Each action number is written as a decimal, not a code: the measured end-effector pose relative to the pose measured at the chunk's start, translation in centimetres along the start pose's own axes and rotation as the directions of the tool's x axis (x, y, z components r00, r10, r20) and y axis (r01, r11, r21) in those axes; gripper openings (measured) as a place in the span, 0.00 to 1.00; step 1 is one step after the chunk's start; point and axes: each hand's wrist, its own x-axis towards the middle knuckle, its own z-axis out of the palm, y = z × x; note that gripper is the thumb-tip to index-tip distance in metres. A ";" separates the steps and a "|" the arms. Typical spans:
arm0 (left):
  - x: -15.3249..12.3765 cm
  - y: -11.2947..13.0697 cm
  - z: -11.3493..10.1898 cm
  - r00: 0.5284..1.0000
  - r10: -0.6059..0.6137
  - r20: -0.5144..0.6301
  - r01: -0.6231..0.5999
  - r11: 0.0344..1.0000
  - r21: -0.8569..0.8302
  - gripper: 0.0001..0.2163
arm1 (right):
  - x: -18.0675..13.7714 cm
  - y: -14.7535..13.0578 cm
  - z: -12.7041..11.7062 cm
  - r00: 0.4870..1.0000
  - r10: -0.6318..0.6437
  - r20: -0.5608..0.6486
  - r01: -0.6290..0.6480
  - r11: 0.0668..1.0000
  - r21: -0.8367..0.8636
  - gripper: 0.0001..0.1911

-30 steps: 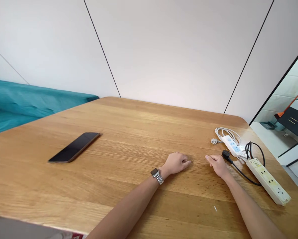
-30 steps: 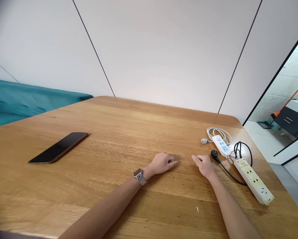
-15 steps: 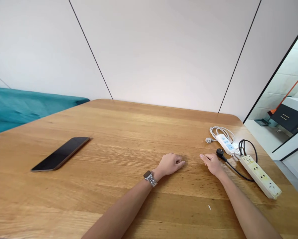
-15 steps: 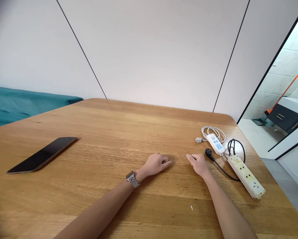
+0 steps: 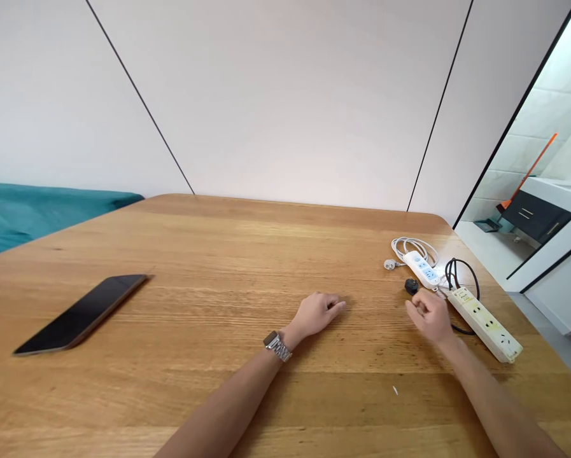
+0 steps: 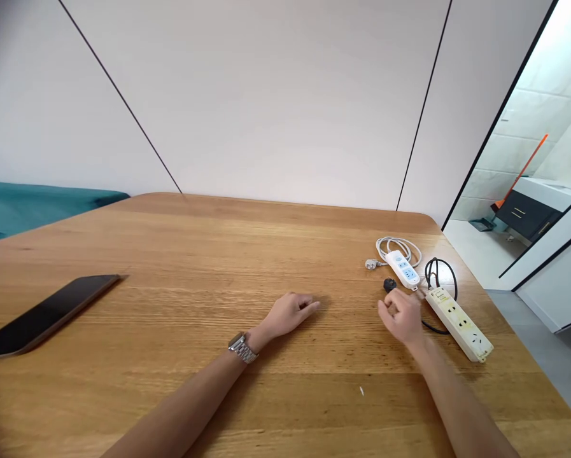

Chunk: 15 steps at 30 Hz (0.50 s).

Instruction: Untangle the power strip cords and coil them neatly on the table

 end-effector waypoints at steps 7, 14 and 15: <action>0.2 0.7 -0.1 1.000 -0.016 -0.003 0.015 0.996 -0.093 0.13 | -1.4 4.0 -3.0 0.934 0.315 0.167 -0.186 0.831 -0.524 0.11; -0.5 2.4 -0.3 0.997 -0.016 0.074 0.014 1.000 0.023 0.11 | 0.8 2.6 0.1 0.951 0.225 0.211 -0.139 0.924 -0.356 0.15; -0.5 2.5 -0.3 0.997 -0.018 0.077 0.016 1.000 0.025 0.11 | 1.2 2.6 0.7 0.952 0.227 0.207 -0.143 0.924 -0.355 0.14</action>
